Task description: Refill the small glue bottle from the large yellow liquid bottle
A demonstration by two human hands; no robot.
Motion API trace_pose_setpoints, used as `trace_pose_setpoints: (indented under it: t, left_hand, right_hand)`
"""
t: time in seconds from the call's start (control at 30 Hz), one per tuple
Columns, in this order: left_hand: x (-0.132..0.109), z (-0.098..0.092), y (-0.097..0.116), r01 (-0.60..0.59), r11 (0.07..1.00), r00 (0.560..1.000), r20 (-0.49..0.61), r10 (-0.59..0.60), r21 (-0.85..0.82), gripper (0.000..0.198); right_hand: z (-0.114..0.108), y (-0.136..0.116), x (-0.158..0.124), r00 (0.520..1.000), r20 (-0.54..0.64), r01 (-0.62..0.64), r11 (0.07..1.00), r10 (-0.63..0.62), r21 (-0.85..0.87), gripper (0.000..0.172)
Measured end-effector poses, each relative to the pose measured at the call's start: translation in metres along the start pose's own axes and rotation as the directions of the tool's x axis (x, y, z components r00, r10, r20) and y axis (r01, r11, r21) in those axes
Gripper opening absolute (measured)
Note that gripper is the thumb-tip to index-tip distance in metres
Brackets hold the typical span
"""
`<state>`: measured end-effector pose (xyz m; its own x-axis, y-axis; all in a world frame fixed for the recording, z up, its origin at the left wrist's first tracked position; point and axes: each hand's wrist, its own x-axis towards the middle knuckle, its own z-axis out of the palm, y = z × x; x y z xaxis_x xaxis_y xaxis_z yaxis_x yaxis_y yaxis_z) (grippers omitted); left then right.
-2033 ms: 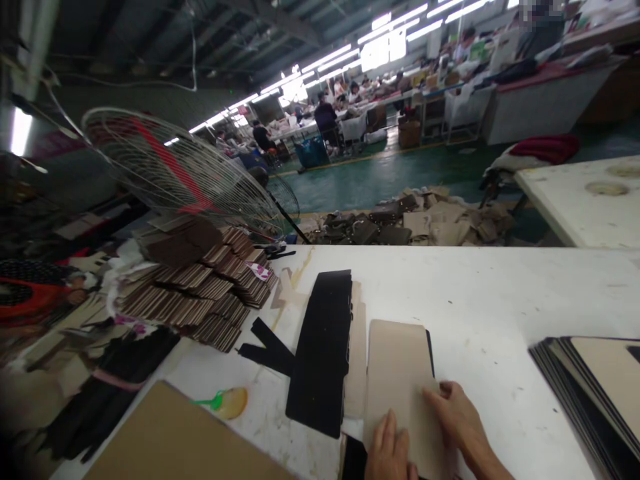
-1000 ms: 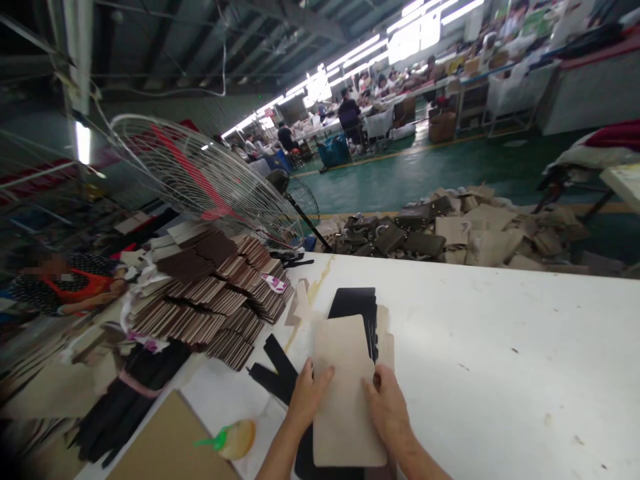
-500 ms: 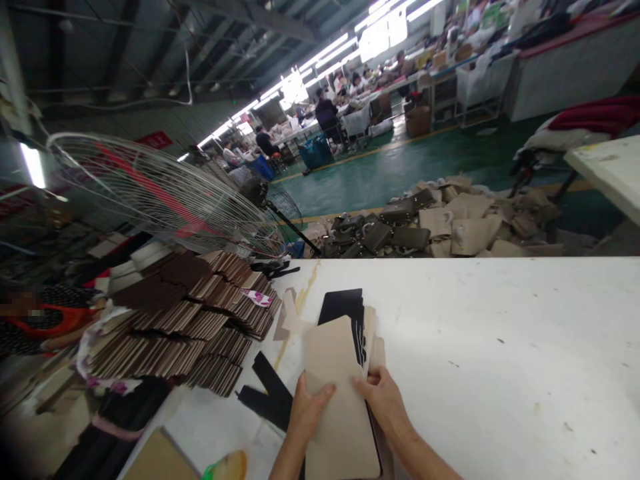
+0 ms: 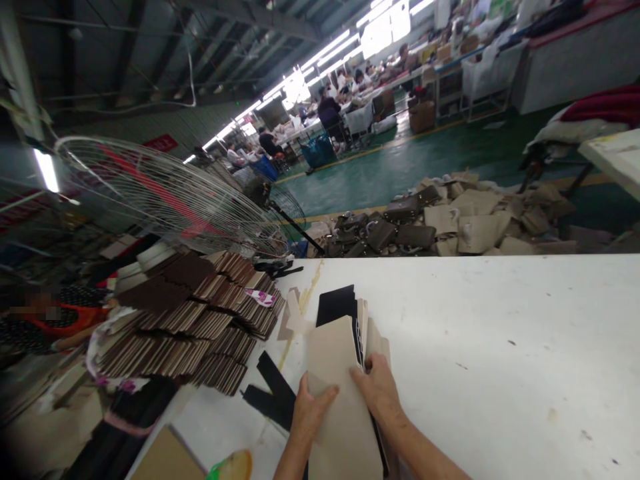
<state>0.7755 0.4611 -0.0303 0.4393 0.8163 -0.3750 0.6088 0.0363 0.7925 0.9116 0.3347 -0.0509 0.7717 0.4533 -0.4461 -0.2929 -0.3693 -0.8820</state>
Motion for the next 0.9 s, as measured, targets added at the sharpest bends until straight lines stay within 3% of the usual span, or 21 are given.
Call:
trace_pose_setpoints:
  t: [0.27,0.4,0.53,0.7,0.9]
  left_hand:
    - [-0.003,-0.005,0.010,0.029,0.996,0.997,0.069,-0.023,-0.087,0.069]
    - [0.000,-0.005,0.010,0.020,0.995,0.999,0.038,-0.016,-0.095,0.072]
    - [-0.005,-0.003,0.012,0.001,0.994,1.000,0.011,0.000,-0.106,0.076]
    - [-0.021,-0.006,0.017,-0.028,0.981,0.999,0.019,0.032,-0.191,0.088]
    - [-0.052,-0.011,0.042,-0.105,0.966,0.994,-0.058,0.094,-0.236,0.094]
  right_hand:
    - [0.013,-0.015,-0.005,0.995,0.078,-0.063,0.992,0.054,0.108,0.036]
    - [0.013,-0.020,-0.006,0.976,0.210,-0.101,0.971,0.054,0.218,0.041]
    - [0.009,-0.022,-0.016,0.964,0.250,-0.161,0.942,0.086,0.296,0.058]
    - [-0.003,-0.034,-0.034,0.940,0.338,-0.191,0.881,0.038,0.433,0.063]
    - [-0.036,-0.054,-0.051,0.891,0.454,-0.277,0.749,-0.036,0.602,0.091]
